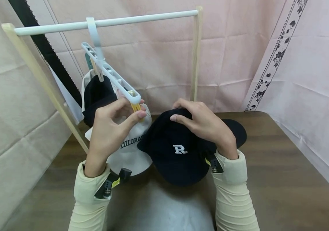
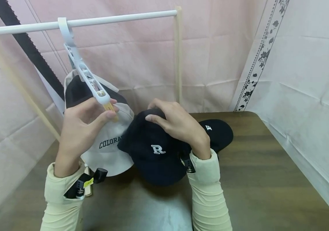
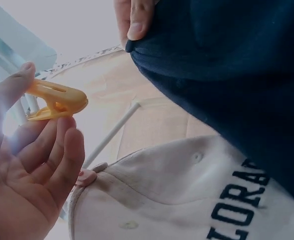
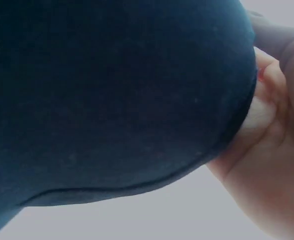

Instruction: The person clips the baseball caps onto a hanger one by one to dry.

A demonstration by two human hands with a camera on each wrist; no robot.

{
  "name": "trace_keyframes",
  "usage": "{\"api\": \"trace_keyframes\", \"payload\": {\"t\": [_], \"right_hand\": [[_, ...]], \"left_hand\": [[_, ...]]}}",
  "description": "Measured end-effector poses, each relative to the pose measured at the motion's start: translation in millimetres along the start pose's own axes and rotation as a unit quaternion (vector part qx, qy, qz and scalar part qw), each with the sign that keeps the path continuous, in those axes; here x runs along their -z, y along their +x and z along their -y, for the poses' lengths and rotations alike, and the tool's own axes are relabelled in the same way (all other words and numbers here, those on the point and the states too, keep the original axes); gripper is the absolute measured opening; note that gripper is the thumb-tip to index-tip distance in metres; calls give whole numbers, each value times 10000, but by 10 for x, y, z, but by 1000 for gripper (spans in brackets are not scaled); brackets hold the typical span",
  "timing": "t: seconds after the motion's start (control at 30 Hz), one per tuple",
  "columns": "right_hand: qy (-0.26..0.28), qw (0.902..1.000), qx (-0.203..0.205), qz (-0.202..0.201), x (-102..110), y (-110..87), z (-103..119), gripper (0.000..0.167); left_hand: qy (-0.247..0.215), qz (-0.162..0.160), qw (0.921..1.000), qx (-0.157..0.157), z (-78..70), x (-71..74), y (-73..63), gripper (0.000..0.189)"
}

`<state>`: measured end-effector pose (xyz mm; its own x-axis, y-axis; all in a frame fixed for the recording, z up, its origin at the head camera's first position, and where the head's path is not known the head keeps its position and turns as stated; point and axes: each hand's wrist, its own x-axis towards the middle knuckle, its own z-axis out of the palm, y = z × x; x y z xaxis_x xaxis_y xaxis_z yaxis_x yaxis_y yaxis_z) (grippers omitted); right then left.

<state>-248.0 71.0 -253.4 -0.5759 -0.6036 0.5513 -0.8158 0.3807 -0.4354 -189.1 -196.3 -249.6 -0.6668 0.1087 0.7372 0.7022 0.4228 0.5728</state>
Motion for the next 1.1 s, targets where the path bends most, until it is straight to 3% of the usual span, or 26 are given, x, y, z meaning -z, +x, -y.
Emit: {"api": "trace_keyframes", "payload": {"t": [0.17, 0.3, 0.7, 0.93, 1.1], "right_hand": [[255, 9995, 155, -47, -21, 43, 55, 10], [413, 9986, 335, -5, -25, 54, 102, 7], [827, 9898, 1085, 412, -74, 78, 214, 11], [823, 9877, 1256, 428, -76, 59, 232, 13], [837, 9858, 1397, 402, -88, 64, 239, 15]], "left_hand": [[-743, 265, 9969, 43, -21, 35, 3, 19], [-1019, 387, 9940, 72, -27, 59, 4, 19], [-1416, 453, 9883, 326, -36, 92, -13, 32], [-1588, 475, 9852, 434, -69, 11, 8, 35], [-1552, 307, 9861, 509, -96, -35, 3, 32]]}}
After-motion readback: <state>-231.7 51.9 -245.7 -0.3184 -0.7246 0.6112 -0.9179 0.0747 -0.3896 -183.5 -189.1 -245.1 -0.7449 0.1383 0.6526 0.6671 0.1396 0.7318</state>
